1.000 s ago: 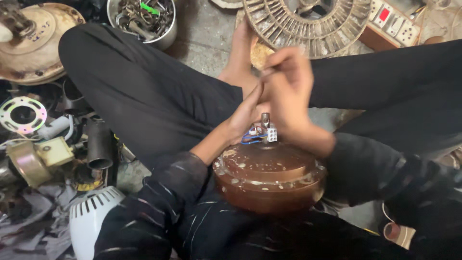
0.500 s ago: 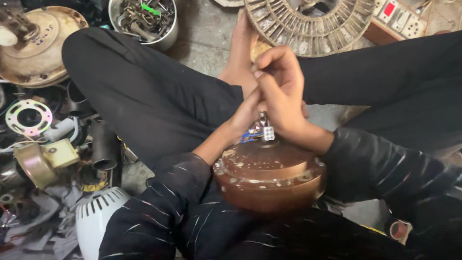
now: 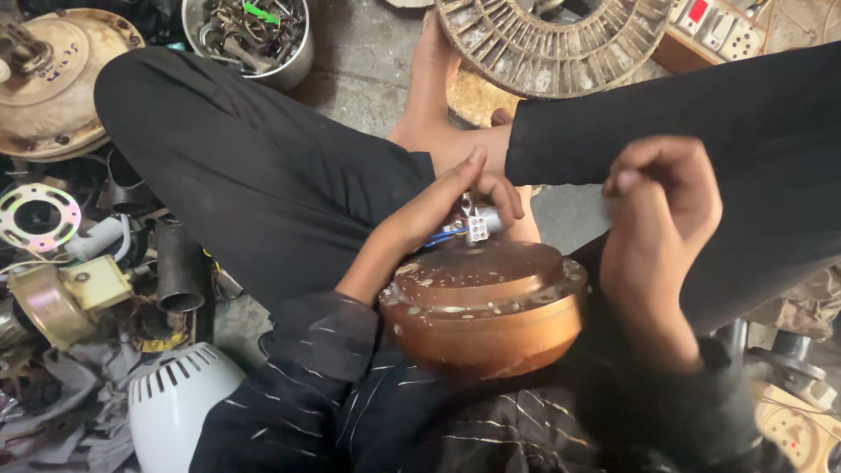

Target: The person sits on the floor and uses a yellow screwdriver to tighten screws on a small white electrical component held in their left hand. They repeatedly adjust the component and use the screwdriver to secure its parts.

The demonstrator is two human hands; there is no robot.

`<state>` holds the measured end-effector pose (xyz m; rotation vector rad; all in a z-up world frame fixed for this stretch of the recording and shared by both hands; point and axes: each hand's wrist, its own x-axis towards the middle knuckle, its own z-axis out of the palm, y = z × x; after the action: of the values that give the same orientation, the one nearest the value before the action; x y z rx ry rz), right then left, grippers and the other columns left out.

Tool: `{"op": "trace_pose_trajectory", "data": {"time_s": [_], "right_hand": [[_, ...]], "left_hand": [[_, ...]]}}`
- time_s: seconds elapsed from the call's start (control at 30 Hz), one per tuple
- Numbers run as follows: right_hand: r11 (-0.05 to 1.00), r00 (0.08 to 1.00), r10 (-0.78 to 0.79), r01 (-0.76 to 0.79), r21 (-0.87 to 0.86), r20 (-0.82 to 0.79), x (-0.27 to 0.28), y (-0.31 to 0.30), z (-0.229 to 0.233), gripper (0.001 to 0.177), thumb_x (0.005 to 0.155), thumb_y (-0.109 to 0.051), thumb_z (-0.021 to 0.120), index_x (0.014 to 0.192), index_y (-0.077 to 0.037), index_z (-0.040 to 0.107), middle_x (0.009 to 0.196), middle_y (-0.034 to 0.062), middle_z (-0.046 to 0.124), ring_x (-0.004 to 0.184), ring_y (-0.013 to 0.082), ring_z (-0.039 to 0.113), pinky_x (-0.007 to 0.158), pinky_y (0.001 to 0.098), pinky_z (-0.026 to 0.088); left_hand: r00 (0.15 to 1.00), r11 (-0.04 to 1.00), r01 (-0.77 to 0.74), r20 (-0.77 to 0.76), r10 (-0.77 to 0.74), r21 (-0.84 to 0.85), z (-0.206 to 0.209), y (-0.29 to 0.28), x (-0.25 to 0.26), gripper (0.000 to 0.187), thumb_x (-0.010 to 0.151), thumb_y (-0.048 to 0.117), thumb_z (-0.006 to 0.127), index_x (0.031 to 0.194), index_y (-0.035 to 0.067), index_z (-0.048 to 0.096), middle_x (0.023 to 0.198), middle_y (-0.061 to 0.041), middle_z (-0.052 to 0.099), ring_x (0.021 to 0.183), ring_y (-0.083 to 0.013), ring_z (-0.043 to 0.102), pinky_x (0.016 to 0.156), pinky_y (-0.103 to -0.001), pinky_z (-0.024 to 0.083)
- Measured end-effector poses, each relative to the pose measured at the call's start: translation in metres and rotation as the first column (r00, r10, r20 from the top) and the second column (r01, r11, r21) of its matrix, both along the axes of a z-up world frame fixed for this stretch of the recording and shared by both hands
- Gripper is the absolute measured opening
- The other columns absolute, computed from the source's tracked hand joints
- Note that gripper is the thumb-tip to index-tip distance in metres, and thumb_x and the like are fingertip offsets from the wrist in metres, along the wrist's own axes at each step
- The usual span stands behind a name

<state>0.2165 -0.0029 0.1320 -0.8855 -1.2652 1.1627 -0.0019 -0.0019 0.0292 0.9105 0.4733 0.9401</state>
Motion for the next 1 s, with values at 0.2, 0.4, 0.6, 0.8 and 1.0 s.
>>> {"op": "trace_pose_trajectory", "data": {"time_s": [0.2,0.4,0.6,0.8,1.0], "right_hand": [[0.974,0.991,-0.102,0.081,-0.211,-0.091,0.011,-0.027,-0.017,0.018,0.097,0.011,0.051,0.110,0.001,0.058,0.099,0.0074,0.061,0.086,0.0121,0.056,0.082,0.0245,0.048],[0.984,0.986,-0.132,0.119,-0.129,-0.100,0.012,-0.028,-0.019,0.020,0.098,0.013,0.051,0.113,0.002,0.058,0.096,0.0084,0.061,0.085,0.0118,0.057,0.082,0.0237,0.048],[0.981,0.986,-0.146,0.133,-0.138,-0.084,0.010,-0.029,-0.020,0.020,0.099,0.013,0.050,0.114,0.002,0.058,0.097,0.0081,0.061,0.086,0.0114,0.056,0.087,0.0260,0.049],[0.986,0.990,-0.127,0.118,-0.121,-0.069,0.011,-0.029,-0.020,0.021,0.099,0.013,0.051,0.115,0.002,0.058,0.096,0.0079,0.060,0.086,0.0116,0.056,0.082,0.0240,0.048],[0.988,0.990,-0.117,0.109,-0.111,-0.075,0.013,-0.029,-0.022,0.017,0.100,0.014,0.051,0.111,0.003,0.058,0.096,0.0077,0.060,0.085,0.0113,0.056,0.082,0.0237,0.048]], "left_hand": [[0.997,0.993,0.074,0.023,-0.076,0.090,0.010,0.003,0.001,0.085,0.113,0.054,0.019,0.079,-0.006,0.069,0.109,-0.015,0.069,0.112,-0.0249,0.061,0.106,-0.034,0.046],[0.986,0.981,0.164,0.014,-0.166,0.108,0.010,0.007,0.000,0.086,0.113,0.053,0.018,0.075,-0.005,0.068,0.107,-0.017,0.070,0.109,-0.0266,0.062,0.105,-0.035,0.047],[0.986,0.986,0.140,0.082,-0.147,0.087,0.010,0.004,0.001,0.082,0.113,0.055,0.022,0.077,-0.005,0.065,0.108,-0.018,0.068,0.108,-0.0261,0.060,0.104,-0.035,0.046],[0.982,0.986,0.153,0.107,-0.158,0.060,0.009,0.003,0.000,0.082,0.112,0.056,0.022,0.077,-0.005,0.065,0.109,-0.016,0.066,0.105,-0.0237,0.058,0.102,-0.033,0.046],[0.982,0.989,0.144,0.118,-0.149,0.044,0.007,0.003,0.002,0.082,0.112,0.056,0.024,0.080,-0.006,0.067,0.111,-0.015,0.065,0.105,-0.0219,0.059,0.100,-0.032,0.047]]}}
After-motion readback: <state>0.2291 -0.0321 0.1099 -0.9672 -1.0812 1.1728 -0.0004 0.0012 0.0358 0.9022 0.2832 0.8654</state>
